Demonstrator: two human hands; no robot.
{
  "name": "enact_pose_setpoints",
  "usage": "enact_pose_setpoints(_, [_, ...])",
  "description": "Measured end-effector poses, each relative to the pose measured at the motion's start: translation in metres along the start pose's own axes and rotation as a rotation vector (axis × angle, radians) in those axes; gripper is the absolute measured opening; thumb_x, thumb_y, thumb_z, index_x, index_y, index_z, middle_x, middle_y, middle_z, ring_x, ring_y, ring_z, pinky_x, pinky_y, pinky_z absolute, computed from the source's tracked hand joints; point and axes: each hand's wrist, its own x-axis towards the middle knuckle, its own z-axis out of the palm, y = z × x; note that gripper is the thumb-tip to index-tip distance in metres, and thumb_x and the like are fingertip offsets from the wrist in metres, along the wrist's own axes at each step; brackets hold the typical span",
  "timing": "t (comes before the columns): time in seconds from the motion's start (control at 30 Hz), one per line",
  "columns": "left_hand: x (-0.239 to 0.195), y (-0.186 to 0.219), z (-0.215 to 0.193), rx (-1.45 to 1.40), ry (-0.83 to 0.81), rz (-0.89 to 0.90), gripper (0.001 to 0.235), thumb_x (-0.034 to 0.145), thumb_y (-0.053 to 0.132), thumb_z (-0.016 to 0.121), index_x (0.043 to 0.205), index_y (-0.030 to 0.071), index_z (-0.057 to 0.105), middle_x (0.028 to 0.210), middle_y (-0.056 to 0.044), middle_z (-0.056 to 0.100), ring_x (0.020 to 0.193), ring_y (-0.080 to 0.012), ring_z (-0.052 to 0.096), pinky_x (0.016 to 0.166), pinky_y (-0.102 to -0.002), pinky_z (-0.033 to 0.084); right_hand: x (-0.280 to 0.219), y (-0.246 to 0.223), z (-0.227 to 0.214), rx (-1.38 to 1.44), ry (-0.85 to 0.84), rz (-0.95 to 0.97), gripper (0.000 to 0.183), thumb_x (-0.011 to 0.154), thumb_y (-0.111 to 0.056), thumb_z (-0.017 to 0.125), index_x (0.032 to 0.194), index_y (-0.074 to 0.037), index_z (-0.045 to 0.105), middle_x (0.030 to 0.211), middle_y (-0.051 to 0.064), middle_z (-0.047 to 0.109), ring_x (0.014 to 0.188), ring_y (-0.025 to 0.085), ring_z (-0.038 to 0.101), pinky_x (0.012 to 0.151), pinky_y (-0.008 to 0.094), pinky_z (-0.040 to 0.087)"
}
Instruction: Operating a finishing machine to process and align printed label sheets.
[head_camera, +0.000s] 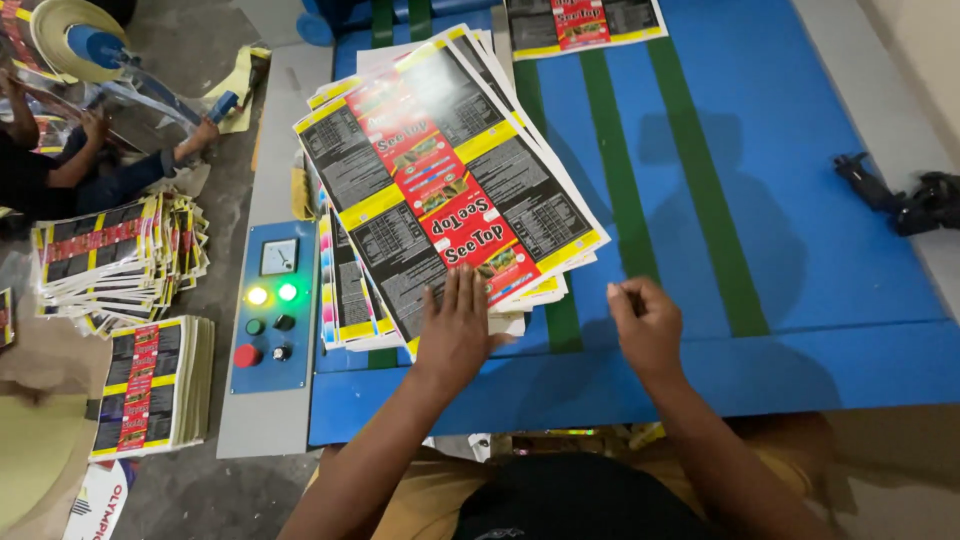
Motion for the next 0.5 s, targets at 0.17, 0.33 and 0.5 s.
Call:
enact_pose_setpoints(0.17, [-0.032, -0.004, -0.024, -0.072, -0.191, 0.036, 0.051, 0.082, 0.007, 0.057, 0.13, -0.01, 0.055, 0.133, -0.03, 0.063, 0.123, -0.0413, 0.064, 0.094, -0.05, 0.055, 0.002, 0.037, 0.0, 0.295, -0.071, 0.29, 0.02, 0.101, -0.019, 0.071, 0.092, -0.001, 0.066, 0.074, 0.004, 0.06, 0.061, 0.01, 0.048, 0.052, 0.026, 0.038])
enact_pose_setpoints(0.33, [-0.027, 0.002, -0.051, -0.369, -0.119, -0.054, 0.034, 0.088, 0.002, 0.06, 0.121, -0.005, 0.065, 0.122, -0.023, 0.071, 0.115, -0.0363, 0.073, 0.089, -0.045, 0.06, 0.009, -0.032, 0.009, 0.415, -0.59, 0.714, 0.042, 0.099, -0.042, 0.052, 0.12, -0.008, 0.068, 0.082, 0.013, 0.077, 0.054, 0.013, 0.054, 0.044, 0.025, 0.035])
enact_pose_setpoints(0.5, [0.011, 0.039, -0.032, -0.2, 0.088, 0.316, 0.043, 0.083, 0.01, 0.06, 0.122, -0.007, 0.065, 0.12, -0.024, 0.07, 0.113, -0.0331, 0.07, 0.093, -0.042, 0.059, 0.034, -0.027, 0.006, 0.442, -0.368, 0.557, 0.063, 0.087, -0.036, 0.063, 0.148, -0.023, 0.047, 0.102, 0.007, 0.071, 0.073, 0.014, 0.069, 0.047, 0.025, 0.035])
